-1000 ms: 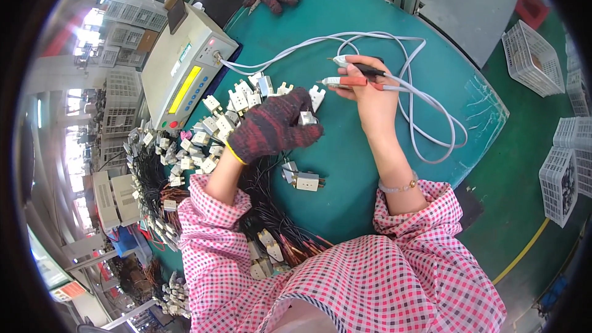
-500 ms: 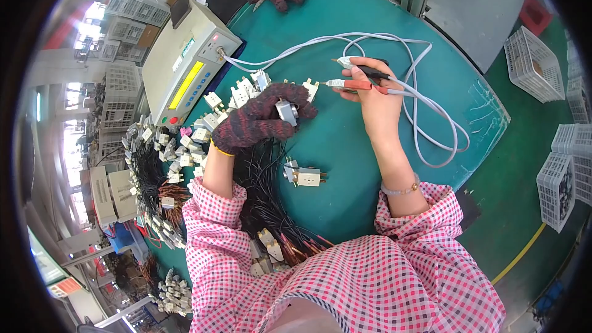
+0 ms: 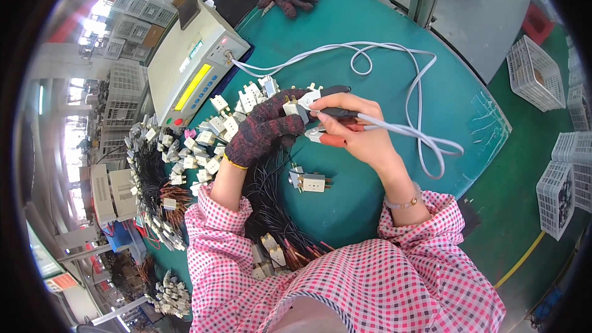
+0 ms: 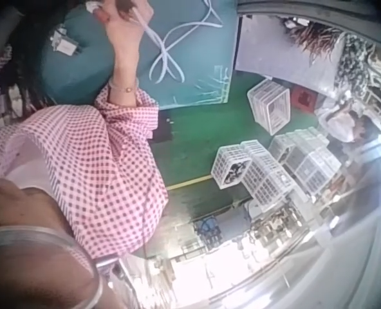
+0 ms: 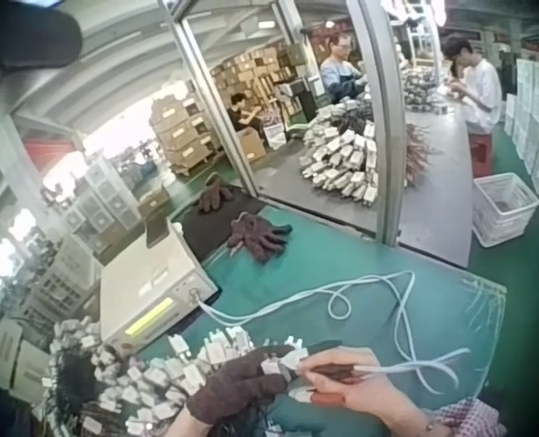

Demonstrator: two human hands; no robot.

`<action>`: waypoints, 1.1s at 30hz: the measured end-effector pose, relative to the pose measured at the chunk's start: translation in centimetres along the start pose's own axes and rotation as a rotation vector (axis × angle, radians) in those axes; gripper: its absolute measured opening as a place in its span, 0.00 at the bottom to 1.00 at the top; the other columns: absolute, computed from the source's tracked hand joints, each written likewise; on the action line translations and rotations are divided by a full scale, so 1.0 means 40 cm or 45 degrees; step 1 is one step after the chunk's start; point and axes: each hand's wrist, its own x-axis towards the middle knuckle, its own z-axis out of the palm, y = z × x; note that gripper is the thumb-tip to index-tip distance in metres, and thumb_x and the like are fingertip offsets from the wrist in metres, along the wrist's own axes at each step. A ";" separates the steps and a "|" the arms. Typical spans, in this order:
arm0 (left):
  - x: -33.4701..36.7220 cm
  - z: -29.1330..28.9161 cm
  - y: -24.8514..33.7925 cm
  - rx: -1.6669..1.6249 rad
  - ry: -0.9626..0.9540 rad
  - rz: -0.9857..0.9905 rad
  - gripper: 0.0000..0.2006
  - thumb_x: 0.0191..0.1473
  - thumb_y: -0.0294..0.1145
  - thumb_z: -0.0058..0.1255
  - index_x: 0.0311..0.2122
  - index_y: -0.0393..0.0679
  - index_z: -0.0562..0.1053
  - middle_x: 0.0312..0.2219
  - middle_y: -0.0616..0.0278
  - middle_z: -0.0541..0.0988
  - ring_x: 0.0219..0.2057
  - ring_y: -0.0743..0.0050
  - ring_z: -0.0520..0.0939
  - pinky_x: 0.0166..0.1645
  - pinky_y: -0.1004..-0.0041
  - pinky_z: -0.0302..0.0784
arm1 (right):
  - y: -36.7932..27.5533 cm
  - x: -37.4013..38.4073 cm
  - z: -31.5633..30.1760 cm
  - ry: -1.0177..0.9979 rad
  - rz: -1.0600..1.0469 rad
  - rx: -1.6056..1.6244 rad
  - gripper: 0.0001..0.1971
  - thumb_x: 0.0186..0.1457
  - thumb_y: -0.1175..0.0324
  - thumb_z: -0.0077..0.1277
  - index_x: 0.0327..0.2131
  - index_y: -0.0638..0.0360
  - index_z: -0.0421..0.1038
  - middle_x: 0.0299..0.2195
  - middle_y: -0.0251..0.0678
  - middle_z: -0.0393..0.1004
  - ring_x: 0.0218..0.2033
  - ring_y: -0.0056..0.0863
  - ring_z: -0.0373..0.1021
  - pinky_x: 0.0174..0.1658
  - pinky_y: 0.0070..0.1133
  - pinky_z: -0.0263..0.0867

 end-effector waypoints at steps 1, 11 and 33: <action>-0.001 -0.004 0.004 0.030 -0.034 0.008 0.25 0.47 0.30 0.51 0.53 0.45 0.64 0.25 0.68 0.74 0.21 0.86 0.70 0.25 0.83 0.64 | 0.003 -0.001 0.001 0.002 -0.090 -0.091 0.06 0.50 0.77 0.51 0.33 0.65 0.72 0.30 0.37 0.74 0.32 0.23 0.73 0.34 0.17 0.70; 0.006 0.013 -0.018 -0.030 0.073 -0.005 0.25 0.44 0.27 0.54 0.51 0.44 0.66 0.26 0.69 0.74 0.20 0.88 0.68 0.22 0.85 0.61 | 0.020 0.002 -0.002 0.037 -0.359 -0.420 0.08 0.46 0.80 0.52 0.34 0.64 0.73 0.29 0.37 0.75 0.29 0.23 0.73 0.33 0.16 0.68; 0.012 0.002 -0.035 0.111 0.009 -0.024 0.21 0.51 0.31 0.50 0.51 0.41 0.64 0.25 0.68 0.71 0.23 0.85 0.69 0.26 0.82 0.65 | 0.023 -0.008 0.013 0.104 -0.427 -0.699 0.12 0.41 0.81 0.54 0.33 0.58 0.75 0.23 0.33 0.73 0.22 0.20 0.67 0.26 0.15 0.63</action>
